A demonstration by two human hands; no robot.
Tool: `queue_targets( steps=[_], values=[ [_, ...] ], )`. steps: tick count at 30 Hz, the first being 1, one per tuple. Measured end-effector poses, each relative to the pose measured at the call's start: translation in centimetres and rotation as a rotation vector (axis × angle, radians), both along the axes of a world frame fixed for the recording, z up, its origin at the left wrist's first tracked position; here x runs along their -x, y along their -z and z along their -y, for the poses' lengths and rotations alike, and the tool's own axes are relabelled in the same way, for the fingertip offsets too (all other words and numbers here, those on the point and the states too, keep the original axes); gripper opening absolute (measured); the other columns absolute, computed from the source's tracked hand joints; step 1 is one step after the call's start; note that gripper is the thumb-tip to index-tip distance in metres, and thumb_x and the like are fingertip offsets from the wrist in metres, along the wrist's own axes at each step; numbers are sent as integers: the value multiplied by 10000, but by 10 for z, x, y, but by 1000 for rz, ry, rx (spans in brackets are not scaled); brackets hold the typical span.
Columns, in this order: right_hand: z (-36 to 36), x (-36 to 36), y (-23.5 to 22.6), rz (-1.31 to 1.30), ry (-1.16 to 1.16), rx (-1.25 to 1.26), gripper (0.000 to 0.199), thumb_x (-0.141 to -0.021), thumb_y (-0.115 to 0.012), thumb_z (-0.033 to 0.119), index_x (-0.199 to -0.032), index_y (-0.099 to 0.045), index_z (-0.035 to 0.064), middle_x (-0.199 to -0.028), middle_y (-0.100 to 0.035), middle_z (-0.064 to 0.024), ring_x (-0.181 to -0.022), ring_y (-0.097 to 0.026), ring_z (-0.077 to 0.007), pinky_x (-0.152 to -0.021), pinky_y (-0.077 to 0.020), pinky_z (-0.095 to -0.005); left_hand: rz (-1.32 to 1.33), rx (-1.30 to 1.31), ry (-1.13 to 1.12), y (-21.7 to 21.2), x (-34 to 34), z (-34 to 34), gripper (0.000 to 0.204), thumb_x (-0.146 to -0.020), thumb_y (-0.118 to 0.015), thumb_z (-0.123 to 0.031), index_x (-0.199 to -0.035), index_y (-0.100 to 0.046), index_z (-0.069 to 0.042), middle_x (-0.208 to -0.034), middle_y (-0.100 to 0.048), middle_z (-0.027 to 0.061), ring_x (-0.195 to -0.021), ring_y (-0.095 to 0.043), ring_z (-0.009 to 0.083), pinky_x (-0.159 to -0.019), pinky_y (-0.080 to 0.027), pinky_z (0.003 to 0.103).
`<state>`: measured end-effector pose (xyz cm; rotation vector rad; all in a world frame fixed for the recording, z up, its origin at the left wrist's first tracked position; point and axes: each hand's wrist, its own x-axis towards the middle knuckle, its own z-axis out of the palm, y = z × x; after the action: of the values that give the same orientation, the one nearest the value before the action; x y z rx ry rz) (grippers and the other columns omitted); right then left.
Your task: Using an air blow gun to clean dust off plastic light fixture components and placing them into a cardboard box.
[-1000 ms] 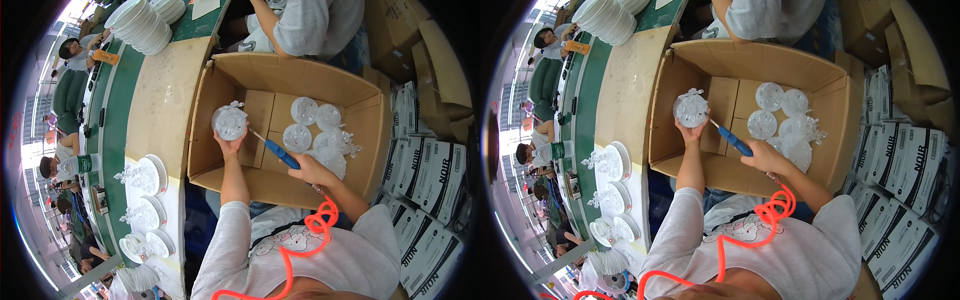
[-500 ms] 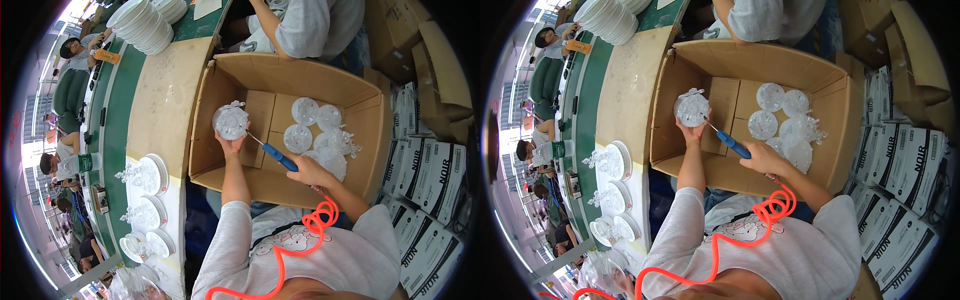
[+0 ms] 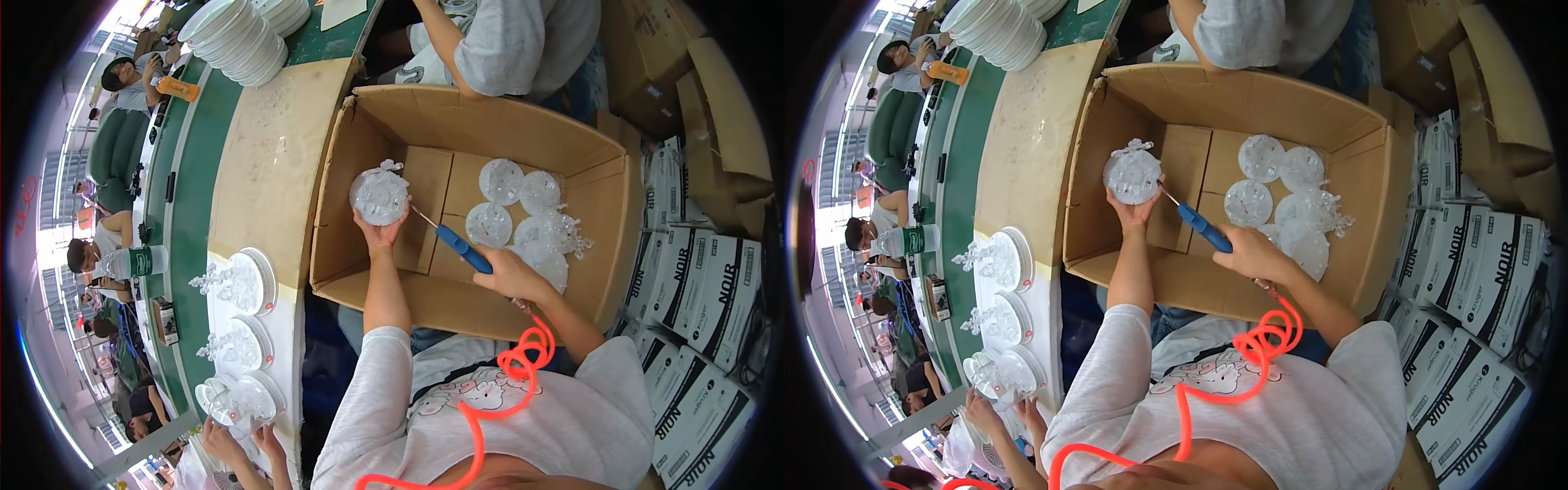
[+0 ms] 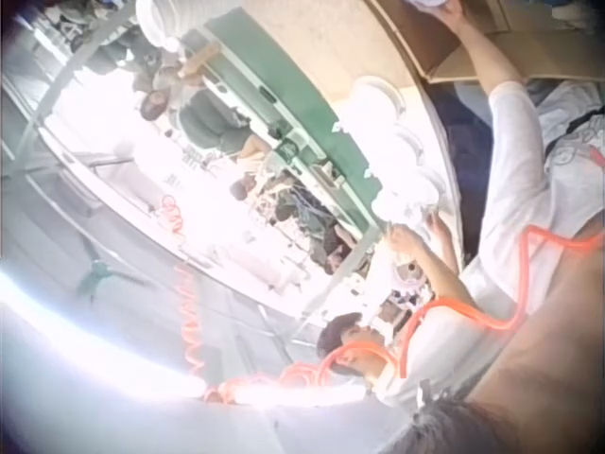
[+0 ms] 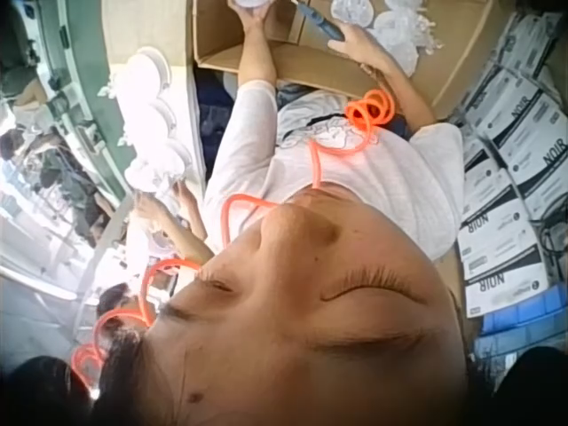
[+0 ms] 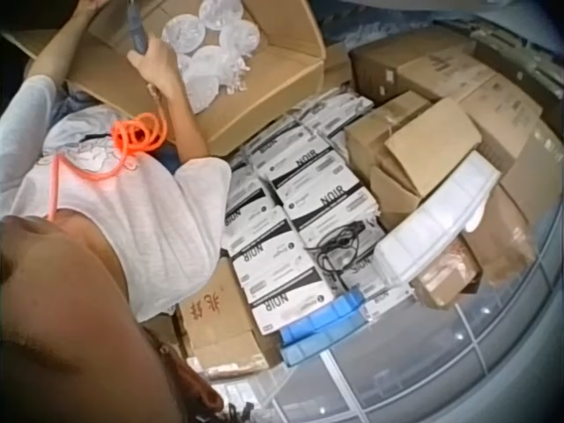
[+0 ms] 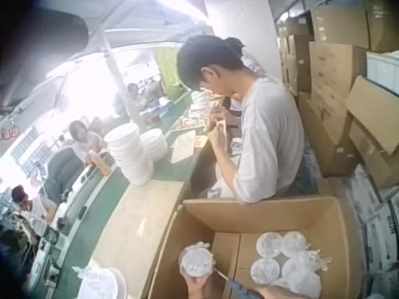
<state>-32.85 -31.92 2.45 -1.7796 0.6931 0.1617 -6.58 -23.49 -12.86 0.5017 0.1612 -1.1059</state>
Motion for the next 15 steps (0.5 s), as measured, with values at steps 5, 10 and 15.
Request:
queue_targets(
  steps=[5,10,15],
  values=[
    [5,0,-2,22,-134,-81,385,-686,-568,216,-1022,-555,29,-658,-547,-164,-634,-570,-301,-598,-437,-372,-19,36,25,9,-7,-2,790,-677,-496,-615,-1322,-323,-193,-1335,-347,135,-1155,-369,444,-831,-419,564],
    [3,1,2,73,-122,-91,418,-694,-557,225,-1053,-539,13,-626,-522,-129,-581,-536,-241,-578,-433,-334,41,-24,-34,1,0,4,760,-716,-431,-623,-1328,-317,-186,-1337,-344,149,-1150,-365,468,-829,-424,554],
    [19,13,-10,120,-43,-462,408,-755,-530,170,-1134,-485,28,-670,-511,-30,-622,-504,-113,-584,-409,-266,101,42,81,-50,5,18,716,-719,-420,-615,-1311,-340,-221,-1347,-338,88,-1121,-402,439,-752,-454,514]
  ],
)
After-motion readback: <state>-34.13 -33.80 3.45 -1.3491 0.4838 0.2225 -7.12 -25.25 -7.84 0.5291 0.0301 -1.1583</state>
